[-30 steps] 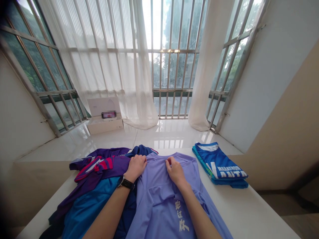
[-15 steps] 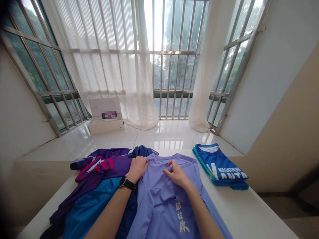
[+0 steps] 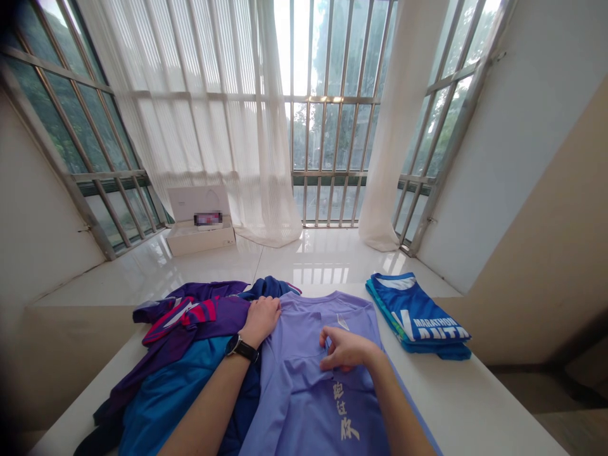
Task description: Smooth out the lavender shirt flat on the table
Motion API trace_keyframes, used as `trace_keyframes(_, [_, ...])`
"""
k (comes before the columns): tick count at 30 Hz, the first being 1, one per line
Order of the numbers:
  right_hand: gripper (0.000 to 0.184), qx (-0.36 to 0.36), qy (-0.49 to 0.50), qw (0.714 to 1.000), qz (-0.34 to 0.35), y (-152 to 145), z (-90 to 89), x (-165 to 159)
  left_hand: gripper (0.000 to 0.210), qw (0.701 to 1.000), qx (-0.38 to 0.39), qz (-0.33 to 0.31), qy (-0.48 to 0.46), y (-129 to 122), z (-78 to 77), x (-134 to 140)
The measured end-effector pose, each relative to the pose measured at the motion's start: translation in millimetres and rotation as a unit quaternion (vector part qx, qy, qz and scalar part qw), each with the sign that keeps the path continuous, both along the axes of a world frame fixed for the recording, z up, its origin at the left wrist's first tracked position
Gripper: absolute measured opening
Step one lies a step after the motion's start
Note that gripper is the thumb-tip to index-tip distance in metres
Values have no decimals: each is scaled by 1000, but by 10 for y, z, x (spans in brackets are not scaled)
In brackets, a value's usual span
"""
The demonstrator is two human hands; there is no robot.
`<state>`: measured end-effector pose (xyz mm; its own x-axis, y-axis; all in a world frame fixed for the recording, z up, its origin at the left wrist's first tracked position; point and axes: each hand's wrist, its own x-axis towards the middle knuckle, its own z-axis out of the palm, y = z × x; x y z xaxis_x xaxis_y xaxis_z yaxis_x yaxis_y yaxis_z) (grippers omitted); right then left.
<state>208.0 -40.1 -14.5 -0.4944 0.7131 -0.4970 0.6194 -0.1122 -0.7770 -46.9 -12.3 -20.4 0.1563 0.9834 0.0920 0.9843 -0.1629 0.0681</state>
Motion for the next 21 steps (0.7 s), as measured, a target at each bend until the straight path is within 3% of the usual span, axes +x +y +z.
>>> trace_keyframes(8, [39,-9,6,1000,3,-16,64,90,22,1000,14,-6,-4,7,-14,6])
trace_keyframes(14, [33,33,33,999,0,1,89,105,21,999,30,-6,-13,19,-12,18])
trace_keyframes(21, [44,-37,-64,997,-2,-6,-51,61,21,999,29,-8,-15,27,-29,27])
